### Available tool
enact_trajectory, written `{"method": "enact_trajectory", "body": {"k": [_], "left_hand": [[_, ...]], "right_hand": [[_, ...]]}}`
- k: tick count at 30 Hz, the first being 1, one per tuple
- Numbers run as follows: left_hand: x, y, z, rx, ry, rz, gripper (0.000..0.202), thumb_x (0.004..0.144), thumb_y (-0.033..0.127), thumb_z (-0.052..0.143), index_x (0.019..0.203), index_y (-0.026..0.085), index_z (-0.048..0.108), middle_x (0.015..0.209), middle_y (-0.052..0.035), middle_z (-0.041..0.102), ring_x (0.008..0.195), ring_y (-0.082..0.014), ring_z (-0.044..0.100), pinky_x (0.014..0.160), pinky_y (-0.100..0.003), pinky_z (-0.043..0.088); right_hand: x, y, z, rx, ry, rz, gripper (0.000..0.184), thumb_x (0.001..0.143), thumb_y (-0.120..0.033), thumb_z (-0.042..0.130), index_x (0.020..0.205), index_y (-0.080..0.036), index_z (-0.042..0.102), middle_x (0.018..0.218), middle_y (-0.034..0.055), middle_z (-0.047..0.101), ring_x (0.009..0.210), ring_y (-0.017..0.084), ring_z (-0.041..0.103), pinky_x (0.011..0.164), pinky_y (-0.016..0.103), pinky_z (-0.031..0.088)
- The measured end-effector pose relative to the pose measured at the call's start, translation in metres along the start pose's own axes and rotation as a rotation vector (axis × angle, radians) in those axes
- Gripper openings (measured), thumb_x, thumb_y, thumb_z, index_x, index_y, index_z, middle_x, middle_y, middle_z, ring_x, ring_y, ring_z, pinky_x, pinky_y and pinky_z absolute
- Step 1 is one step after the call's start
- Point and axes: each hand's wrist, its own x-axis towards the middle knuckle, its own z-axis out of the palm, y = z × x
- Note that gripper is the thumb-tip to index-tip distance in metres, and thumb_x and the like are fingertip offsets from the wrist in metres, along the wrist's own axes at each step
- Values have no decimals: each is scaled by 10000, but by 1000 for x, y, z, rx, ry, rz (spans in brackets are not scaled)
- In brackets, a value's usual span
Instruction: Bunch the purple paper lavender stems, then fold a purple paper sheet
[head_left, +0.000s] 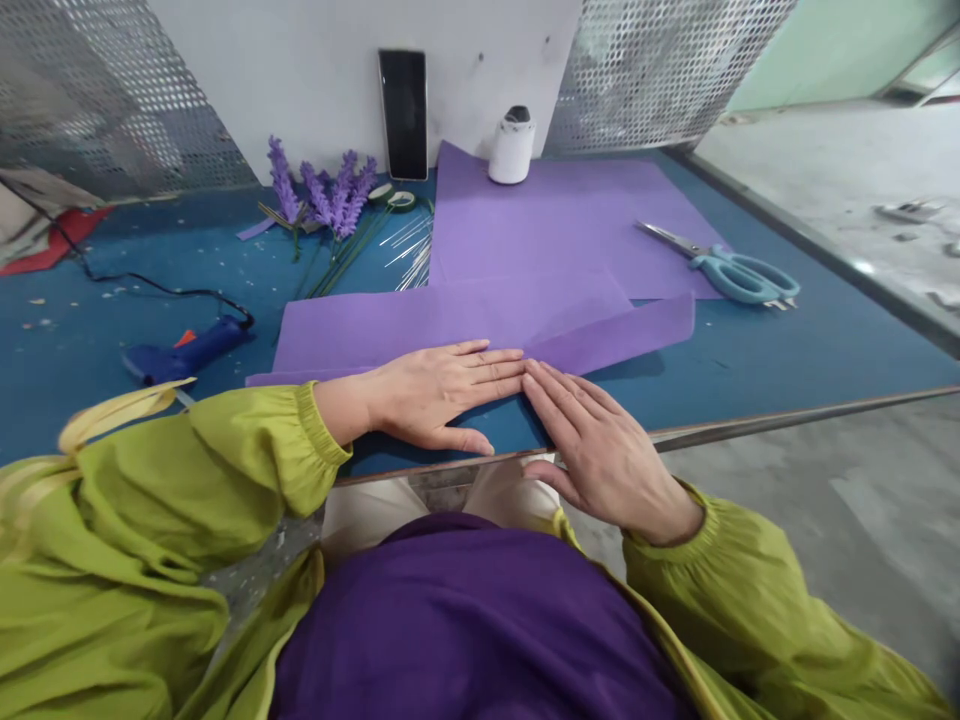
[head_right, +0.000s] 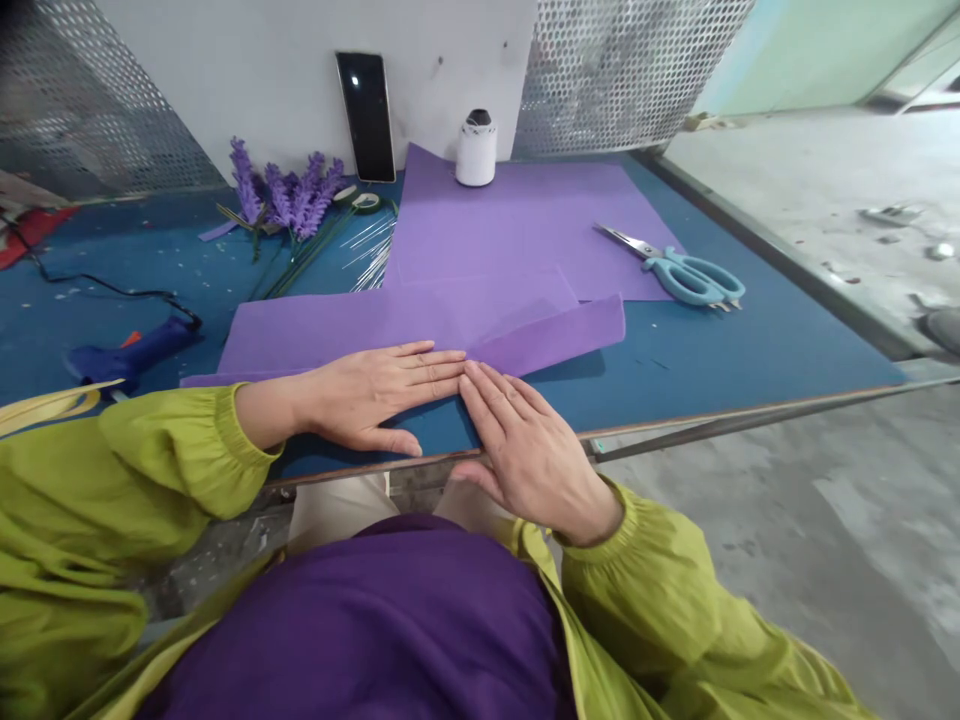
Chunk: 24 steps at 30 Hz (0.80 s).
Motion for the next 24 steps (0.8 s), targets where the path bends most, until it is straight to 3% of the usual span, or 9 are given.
{"method": "enact_trajectory", "body": {"k": [5,9,17,24], "left_hand": [[0,1,-3,3,-21,-9,831,930,617,370,1555,118,143,1625,-111,147,1505,-227,100,1218,-422,58],[-1,1,-2,-1,-17,-10,830,930,627,353,1555,122,146,1623,-113,158,1506,-222,100,1216,-420,54],[-2,1,-3,0,-12,-9,819,928,627,361,1557,149,147,1626,-94,154,1506,-216,98,1214,-418,48],[-2,1,-3,1,-17,-12,823,922,650,346,1556,160,160,1625,-89,156,1505,-216,106,1213,-414,51]], "right_hand": [[-3,-3,-4,-48,-17,121,847,923,-619,374,1424,64,383,1456,283,450,1377,373,407,1104,505,364],[-6,2,-5,-34,-25,130,900,901,-681,340,1443,36,372,1476,261,436,1393,355,390,1120,500,352],[-22,26,-6,-41,-27,207,876,918,-667,302,1478,7,320,1504,256,396,1409,348,370,1118,506,354],[-36,47,-8,-103,-3,332,782,951,-592,305,1460,0,360,1482,262,428,1389,351,401,1102,516,369]]}}
